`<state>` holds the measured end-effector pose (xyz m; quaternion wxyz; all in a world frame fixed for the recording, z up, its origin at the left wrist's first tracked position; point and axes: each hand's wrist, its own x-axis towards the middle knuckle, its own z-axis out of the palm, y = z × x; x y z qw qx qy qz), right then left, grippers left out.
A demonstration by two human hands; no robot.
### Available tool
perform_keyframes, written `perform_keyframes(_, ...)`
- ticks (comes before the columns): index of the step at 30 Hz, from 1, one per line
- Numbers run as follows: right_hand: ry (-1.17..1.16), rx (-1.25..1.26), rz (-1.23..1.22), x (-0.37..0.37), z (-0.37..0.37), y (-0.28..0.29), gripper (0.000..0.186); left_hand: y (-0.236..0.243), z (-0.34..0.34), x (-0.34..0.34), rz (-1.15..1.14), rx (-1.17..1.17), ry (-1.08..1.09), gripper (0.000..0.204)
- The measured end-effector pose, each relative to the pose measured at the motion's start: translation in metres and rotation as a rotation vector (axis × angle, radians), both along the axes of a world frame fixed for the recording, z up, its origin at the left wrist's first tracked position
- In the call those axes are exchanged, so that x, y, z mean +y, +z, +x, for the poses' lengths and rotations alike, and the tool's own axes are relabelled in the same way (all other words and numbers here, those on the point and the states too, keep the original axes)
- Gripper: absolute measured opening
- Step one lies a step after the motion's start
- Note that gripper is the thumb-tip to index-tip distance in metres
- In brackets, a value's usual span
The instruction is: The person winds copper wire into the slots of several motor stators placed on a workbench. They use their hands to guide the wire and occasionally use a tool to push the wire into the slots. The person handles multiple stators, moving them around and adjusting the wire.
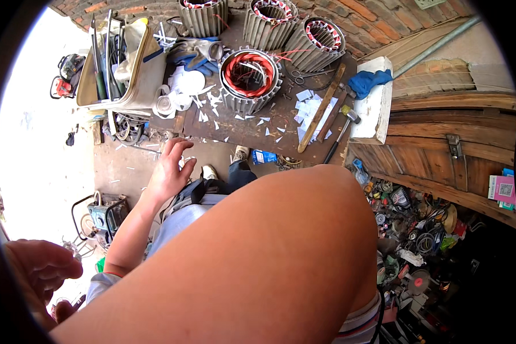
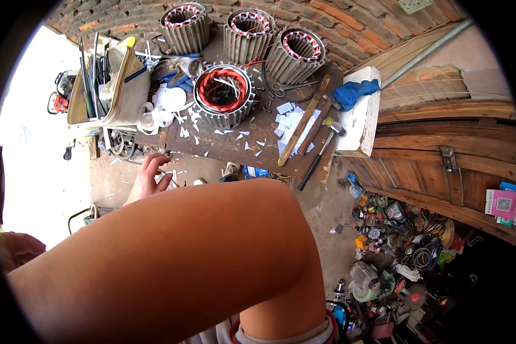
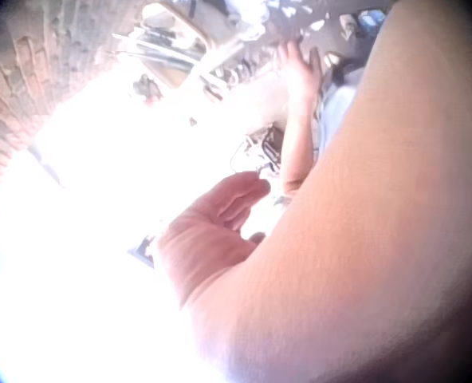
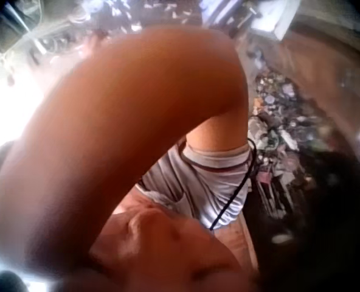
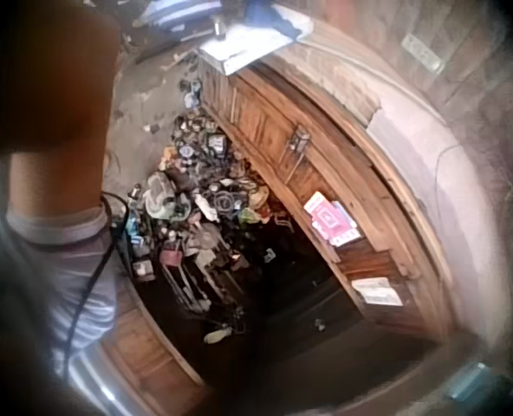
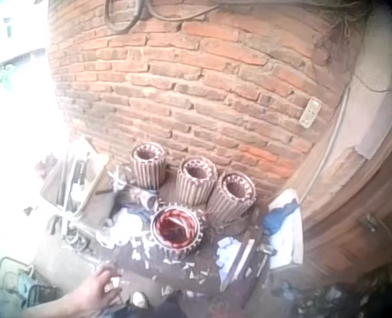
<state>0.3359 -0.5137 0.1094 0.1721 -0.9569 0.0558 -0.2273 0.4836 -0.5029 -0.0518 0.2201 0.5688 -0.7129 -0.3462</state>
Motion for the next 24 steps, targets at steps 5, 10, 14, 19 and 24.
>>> perform_keyframes(5,0.006,-0.012,-0.011,0.028,0.036,0.008,0.028,0.000,0.039,0.035,0.080,0.018,0.069,0.033)
perform_keyframes(10,-0.029,-0.047,-0.060,0.047,0.058,0.027,0.028,-0.013,0.048,0.053,0.068,0.069,-0.027,0.035)
perform_keyframes(14,-0.111,-0.054,-0.038,0.043,0.042,0.041,0.029,-0.015,0.043,0.070,-0.098,-0.002,-0.056,0.038)
perform_keyframes(19,-0.778,0.308,0.221,0.076,-0.104,0.028,0.036,-0.002,0.027,0.059,0.200,0.195,-0.218,0.037)
perform_keyframes(24,-1.404,-0.371,0.188,0.132,-0.169,-0.007,0.065,0.010,-0.048,0.046,0.796,0.803,-0.498,0.071)
